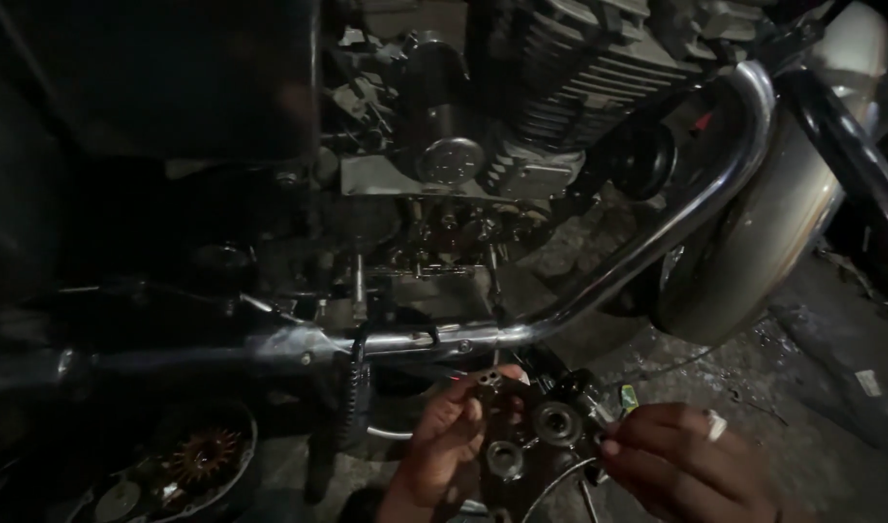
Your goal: Removing and inspecting internal engine components and gears over an oil pan.
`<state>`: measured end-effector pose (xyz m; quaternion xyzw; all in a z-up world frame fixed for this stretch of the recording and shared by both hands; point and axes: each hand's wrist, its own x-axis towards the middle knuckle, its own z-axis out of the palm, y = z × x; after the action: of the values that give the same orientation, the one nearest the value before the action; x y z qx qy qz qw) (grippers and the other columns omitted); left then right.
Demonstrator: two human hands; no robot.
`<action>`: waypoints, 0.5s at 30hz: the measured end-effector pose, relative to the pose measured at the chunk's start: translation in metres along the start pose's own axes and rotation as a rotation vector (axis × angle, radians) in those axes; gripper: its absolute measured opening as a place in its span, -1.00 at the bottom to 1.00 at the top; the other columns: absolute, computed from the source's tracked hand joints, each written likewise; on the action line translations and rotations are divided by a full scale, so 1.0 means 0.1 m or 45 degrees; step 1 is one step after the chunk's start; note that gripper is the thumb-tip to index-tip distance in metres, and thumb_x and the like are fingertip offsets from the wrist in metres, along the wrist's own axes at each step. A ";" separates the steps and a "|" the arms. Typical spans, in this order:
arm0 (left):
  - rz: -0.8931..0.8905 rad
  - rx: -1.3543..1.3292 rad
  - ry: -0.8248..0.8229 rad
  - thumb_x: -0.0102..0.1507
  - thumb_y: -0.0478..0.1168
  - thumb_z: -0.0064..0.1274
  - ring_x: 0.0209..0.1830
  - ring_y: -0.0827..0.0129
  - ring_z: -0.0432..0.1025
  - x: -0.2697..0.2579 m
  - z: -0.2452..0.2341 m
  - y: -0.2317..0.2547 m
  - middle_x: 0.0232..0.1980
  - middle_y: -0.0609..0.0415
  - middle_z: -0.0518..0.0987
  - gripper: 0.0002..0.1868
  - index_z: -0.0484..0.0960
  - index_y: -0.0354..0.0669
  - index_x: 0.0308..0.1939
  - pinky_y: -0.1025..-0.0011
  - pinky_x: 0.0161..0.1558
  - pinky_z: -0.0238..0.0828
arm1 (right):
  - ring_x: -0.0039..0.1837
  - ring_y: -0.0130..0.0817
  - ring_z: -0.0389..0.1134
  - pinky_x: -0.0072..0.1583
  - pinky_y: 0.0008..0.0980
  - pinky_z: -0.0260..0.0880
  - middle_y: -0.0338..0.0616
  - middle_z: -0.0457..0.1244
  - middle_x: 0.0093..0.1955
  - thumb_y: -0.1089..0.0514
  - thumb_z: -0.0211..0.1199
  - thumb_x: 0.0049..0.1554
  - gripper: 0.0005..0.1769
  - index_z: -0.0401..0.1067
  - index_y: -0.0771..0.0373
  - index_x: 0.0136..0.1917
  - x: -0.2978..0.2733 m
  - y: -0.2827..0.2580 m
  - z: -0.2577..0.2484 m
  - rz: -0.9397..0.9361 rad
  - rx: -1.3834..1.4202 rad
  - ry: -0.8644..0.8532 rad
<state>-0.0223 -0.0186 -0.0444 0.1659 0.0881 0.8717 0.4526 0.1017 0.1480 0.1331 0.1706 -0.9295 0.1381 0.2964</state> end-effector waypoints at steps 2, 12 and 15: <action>0.016 0.083 0.011 0.42 -0.08 0.04 0.16 0.29 0.53 0.02 -0.10 -0.02 0.15 -0.09 0.60 -0.39 0.36 -0.43 0.44 0.29 0.19 0.52 | -0.05 -0.24 0.54 -0.03 -0.31 0.61 -0.11 0.42 -0.11 0.23 0.46 -0.03 -0.81 0.54 0.26 -0.12 -0.02 0.03 0.03 -0.026 0.016 -0.002; 0.136 0.191 -0.133 0.10 -0.14 0.28 0.05 0.38 0.56 0.08 -0.17 0.06 0.05 -0.06 0.65 -0.13 0.39 -0.47 0.45 0.51 0.04 0.45 | 0.01 -0.27 0.54 0.00 -0.33 0.61 -0.15 0.42 -0.05 0.17 0.47 0.04 -0.69 0.45 0.21 0.03 -0.13 0.24 0.10 -0.072 0.111 0.023; 0.088 0.220 -0.042 0.28 -0.28 0.25 0.03 0.43 0.49 0.08 -0.33 -0.06 -0.22 0.19 0.47 -0.25 0.36 -0.44 0.53 0.43 0.10 0.44 | 0.04 -0.27 0.54 0.03 -0.32 0.53 -0.15 0.41 -0.02 0.17 0.48 0.08 -0.61 0.37 0.19 0.10 -0.14 0.26 0.10 -0.030 0.221 0.044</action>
<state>-0.0340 -0.0085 -0.0748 0.2216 0.1499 0.8731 0.4077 0.0970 0.1710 0.1126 0.2040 -0.9067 0.2178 0.2980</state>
